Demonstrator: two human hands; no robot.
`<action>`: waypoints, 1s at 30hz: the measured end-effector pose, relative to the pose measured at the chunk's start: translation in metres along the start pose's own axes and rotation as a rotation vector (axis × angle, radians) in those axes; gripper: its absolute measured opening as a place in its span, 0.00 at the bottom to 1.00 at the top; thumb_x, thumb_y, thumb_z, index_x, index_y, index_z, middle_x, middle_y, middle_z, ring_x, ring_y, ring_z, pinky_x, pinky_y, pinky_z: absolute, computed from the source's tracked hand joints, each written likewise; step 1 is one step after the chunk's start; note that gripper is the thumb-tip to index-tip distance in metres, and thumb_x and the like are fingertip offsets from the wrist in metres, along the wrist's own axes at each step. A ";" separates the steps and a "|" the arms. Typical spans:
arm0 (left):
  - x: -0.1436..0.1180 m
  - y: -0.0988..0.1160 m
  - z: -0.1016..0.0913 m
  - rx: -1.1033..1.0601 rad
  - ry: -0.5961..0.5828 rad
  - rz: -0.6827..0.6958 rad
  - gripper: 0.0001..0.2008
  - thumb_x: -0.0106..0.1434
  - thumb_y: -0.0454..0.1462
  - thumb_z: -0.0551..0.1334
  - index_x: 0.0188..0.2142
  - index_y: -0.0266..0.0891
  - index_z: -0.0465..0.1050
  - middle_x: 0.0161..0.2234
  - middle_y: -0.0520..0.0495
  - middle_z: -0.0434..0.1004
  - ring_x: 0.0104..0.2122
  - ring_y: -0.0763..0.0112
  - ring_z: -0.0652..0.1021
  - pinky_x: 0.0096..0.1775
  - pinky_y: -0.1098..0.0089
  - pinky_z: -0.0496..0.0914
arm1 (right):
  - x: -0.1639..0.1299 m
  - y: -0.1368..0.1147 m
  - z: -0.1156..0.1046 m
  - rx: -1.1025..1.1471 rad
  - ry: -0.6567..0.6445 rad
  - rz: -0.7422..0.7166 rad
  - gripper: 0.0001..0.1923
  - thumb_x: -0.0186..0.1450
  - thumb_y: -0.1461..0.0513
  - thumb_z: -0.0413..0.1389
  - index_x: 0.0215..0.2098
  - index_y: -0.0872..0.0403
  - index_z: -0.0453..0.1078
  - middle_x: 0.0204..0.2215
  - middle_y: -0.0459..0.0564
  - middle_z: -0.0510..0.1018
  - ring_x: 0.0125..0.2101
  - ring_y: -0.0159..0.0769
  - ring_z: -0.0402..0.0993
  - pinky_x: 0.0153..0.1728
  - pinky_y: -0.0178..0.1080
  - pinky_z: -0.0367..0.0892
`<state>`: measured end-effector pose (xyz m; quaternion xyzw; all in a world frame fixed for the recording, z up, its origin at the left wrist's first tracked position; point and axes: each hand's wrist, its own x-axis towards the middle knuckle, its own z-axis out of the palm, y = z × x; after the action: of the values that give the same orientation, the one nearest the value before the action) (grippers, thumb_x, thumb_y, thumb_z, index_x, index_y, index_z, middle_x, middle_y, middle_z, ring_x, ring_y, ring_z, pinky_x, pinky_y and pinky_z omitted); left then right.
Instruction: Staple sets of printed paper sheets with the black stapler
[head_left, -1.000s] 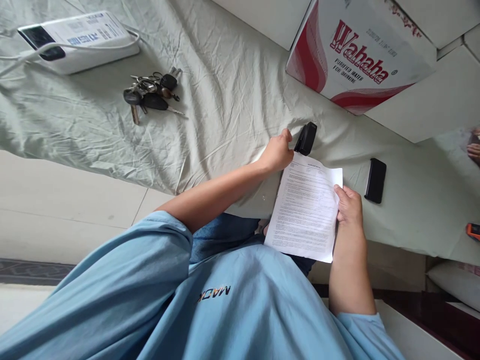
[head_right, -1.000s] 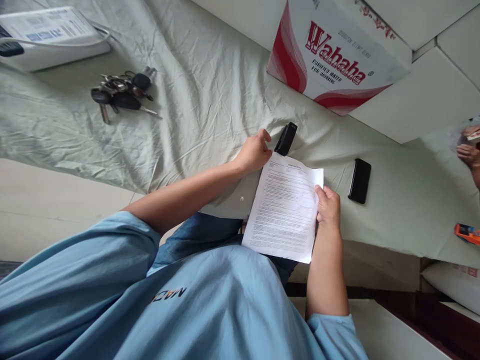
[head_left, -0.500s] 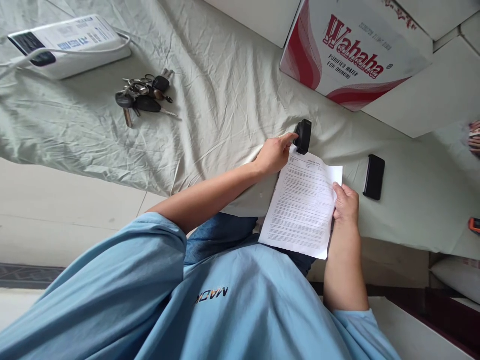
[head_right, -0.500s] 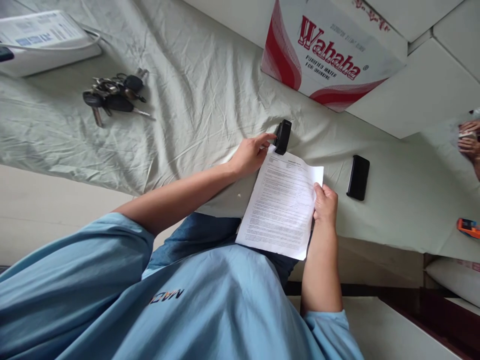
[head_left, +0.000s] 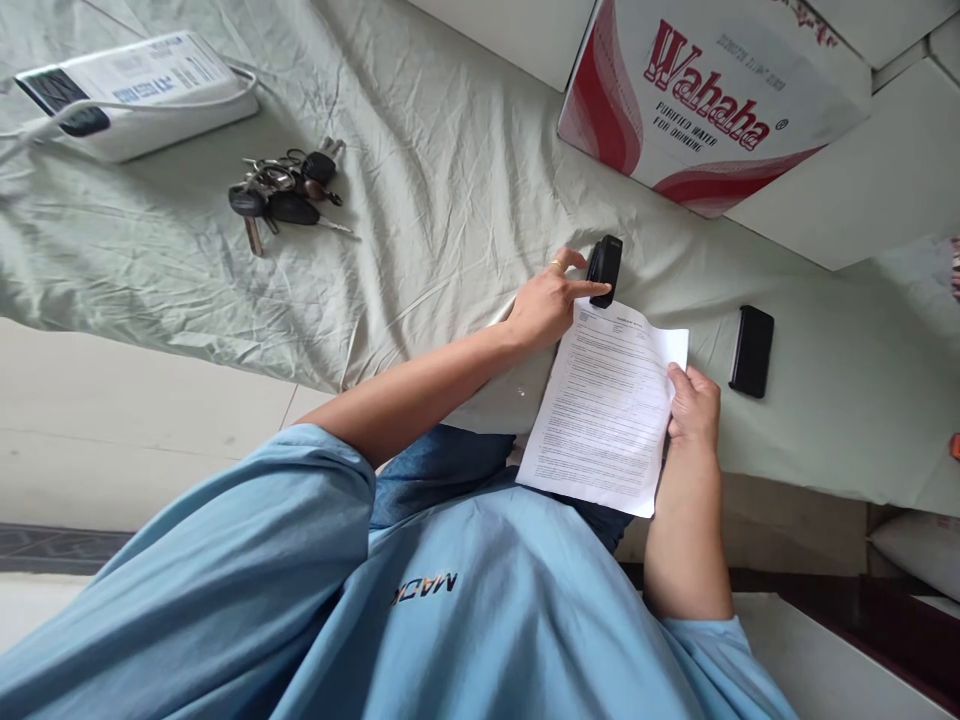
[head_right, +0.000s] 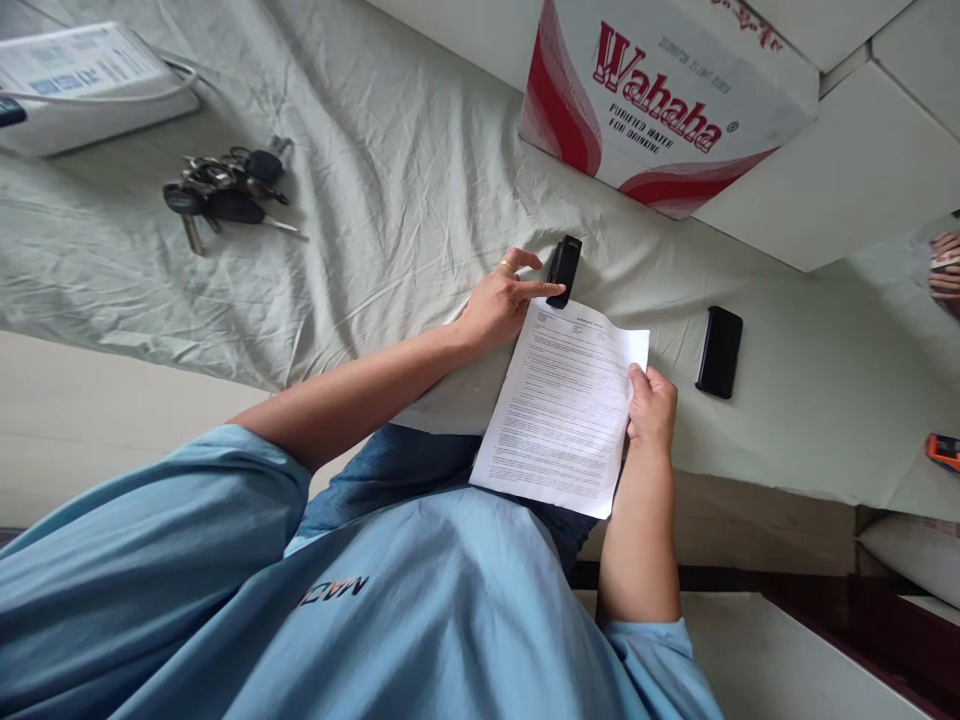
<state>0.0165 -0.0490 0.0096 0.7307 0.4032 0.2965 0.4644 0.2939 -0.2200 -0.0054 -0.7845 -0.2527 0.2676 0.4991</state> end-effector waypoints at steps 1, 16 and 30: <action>0.001 0.000 0.001 0.018 0.001 -0.008 0.22 0.75 0.30 0.60 0.59 0.45 0.89 0.70 0.40 0.76 0.49 0.58 0.85 0.56 0.56 0.78 | 0.000 0.001 0.000 -0.003 -0.004 -0.008 0.33 0.50 0.36 0.79 0.27 0.48 0.70 0.22 0.39 0.72 0.25 0.31 0.66 0.26 0.37 0.65; 0.009 -0.012 -0.003 -0.057 0.044 0.144 0.31 0.71 0.27 0.57 0.69 0.41 0.82 0.50 0.41 0.85 0.46 0.63 0.83 0.57 0.63 0.76 | -0.050 0.007 -0.039 0.086 -0.069 -0.127 0.27 0.57 0.43 0.81 0.43 0.52 0.88 0.40 0.49 0.92 0.40 0.41 0.87 0.49 0.44 0.82; 0.001 0.001 -0.017 -0.507 -0.197 -0.051 0.29 0.80 0.58 0.64 0.28 0.42 0.70 0.27 0.50 0.68 0.26 0.74 0.63 0.32 0.64 0.62 | -0.002 -0.014 0.002 0.186 -0.018 -0.332 0.26 0.57 0.43 0.79 0.44 0.52 0.87 0.40 0.49 0.91 0.49 0.48 0.89 0.58 0.51 0.83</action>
<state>0.0035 -0.0405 0.0177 0.6058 0.2872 0.3038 0.6769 0.2892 -0.2152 0.0076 -0.6801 -0.3574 0.2105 0.6045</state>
